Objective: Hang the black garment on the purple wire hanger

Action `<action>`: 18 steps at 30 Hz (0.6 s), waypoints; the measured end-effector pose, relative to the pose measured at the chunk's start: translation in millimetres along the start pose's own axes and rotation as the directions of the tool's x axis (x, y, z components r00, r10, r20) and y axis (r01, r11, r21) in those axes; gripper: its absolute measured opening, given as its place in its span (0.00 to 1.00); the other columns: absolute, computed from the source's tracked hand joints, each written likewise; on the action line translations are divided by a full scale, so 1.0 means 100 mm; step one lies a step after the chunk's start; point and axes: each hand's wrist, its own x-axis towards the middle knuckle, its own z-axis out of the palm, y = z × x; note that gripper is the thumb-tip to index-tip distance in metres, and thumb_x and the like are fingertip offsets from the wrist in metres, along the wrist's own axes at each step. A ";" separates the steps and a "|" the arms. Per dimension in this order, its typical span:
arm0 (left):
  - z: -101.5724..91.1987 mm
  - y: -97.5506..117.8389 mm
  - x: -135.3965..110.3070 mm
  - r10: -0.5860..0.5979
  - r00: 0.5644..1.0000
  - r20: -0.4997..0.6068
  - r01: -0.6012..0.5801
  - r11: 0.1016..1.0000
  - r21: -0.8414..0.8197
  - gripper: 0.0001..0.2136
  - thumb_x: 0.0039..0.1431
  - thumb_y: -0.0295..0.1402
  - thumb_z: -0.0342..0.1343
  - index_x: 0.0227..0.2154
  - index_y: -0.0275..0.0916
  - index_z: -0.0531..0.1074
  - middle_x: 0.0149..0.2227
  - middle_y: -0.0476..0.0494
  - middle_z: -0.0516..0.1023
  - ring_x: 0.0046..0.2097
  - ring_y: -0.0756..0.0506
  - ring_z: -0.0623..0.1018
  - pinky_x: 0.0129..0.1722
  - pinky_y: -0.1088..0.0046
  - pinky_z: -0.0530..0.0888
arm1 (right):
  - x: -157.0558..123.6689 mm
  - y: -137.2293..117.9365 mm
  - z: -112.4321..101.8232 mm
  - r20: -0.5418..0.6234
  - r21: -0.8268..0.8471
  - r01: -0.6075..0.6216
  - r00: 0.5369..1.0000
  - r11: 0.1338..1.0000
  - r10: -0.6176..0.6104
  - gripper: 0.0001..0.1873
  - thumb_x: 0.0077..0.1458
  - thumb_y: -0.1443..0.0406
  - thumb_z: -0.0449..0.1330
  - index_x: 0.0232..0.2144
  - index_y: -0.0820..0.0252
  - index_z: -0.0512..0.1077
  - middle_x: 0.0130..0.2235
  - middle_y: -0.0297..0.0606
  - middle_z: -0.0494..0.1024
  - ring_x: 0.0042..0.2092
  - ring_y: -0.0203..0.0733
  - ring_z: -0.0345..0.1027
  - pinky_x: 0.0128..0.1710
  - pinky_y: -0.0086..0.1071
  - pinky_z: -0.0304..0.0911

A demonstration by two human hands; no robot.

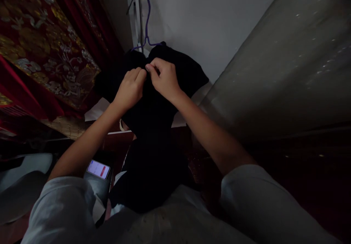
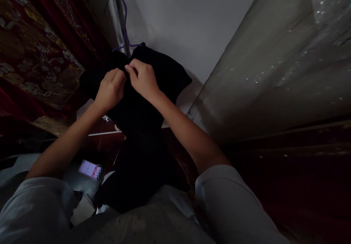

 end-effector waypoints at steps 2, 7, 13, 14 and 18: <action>-0.02 -0.05 0.04 0.013 1.000 0.021 -0.013 1.000 -0.001 0.13 0.76 0.40 0.42 0.42 0.41 0.69 0.42 0.36 0.74 0.53 0.34 0.76 0.56 0.52 0.70 | 0.05 0.03 -0.03 0.053 0.013 -0.005 0.999 1.000 0.005 0.23 0.66 0.47 0.59 0.27 0.56 0.66 0.27 0.32 0.67 0.37 0.39 0.69 0.47 0.37 0.69; -0.07 -0.08 0.23 0.040 0.999 0.012 -0.039 0.999 -0.026 0.11 0.75 0.40 0.45 0.41 0.42 0.68 0.42 0.39 0.74 0.53 0.34 0.77 0.55 0.51 0.70 | 0.10 0.09 -0.16 0.173 0.002 0.045 0.984 0.999 -0.044 0.22 0.67 0.50 0.59 0.27 0.57 0.66 0.26 0.31 0.66 0.36 0.38 0.68 0.47 0.36 0.70; -0.04 0.19 0.19 0.097 0.988 0.124 -0.099 0.995 0.011 0.06 0.71 0.31 0.46 0.40 0.41 0.69 0.41 0.38 0.76 0.47 0.36 0.78 0.50 0.55 0.73 | 0.21 0.05 -0.40 0.016 -0.110 0.060 0.998 0.992 -0.059 0.23 0.69 0.55 0.58 0.23 0.56 0.62 0.23 0.29 0.62 0.32 0.34 0.64 0.43 0.32 0.65; -0.01 0.23 0.11 0.109 0.978 0.176 -0.115 0.993 0.028 0.07 0.70 0.29 0.46 0.40 0.40 0.69 0.40 0.37 0.76 0.46 0.37 0.78 0.49 0.56 0.73 | 0.25 0.03 -0.46 -0.038 -0.145 0.042 0.998 0.989 -0.048 0.23 0.70 0.57 0.57 0.22 0.56 0.60 0.22 0.28 0.61 0.30 0.33 0.61 0.40 0.30 0.63; 0.11 0.33 -0.32 0.102 0.920 0.380 -0.130 0.990 0.051 0.08 0.68 0.25 0.45 0.39 0.38 0.70 0.37 0.36 0.77 0.39 0.38 0.78 0.43 0.59 0.73 | 0.39 0.02 -0.84 -0.285 -0.235 -0.010 0.957 0.972 -0.058 0.25 0.73 0.61 0.52 0.21 0.53 0.54 0.21 0.28 0.56 0.25 0.31 0.52 0.31 0.32 0.56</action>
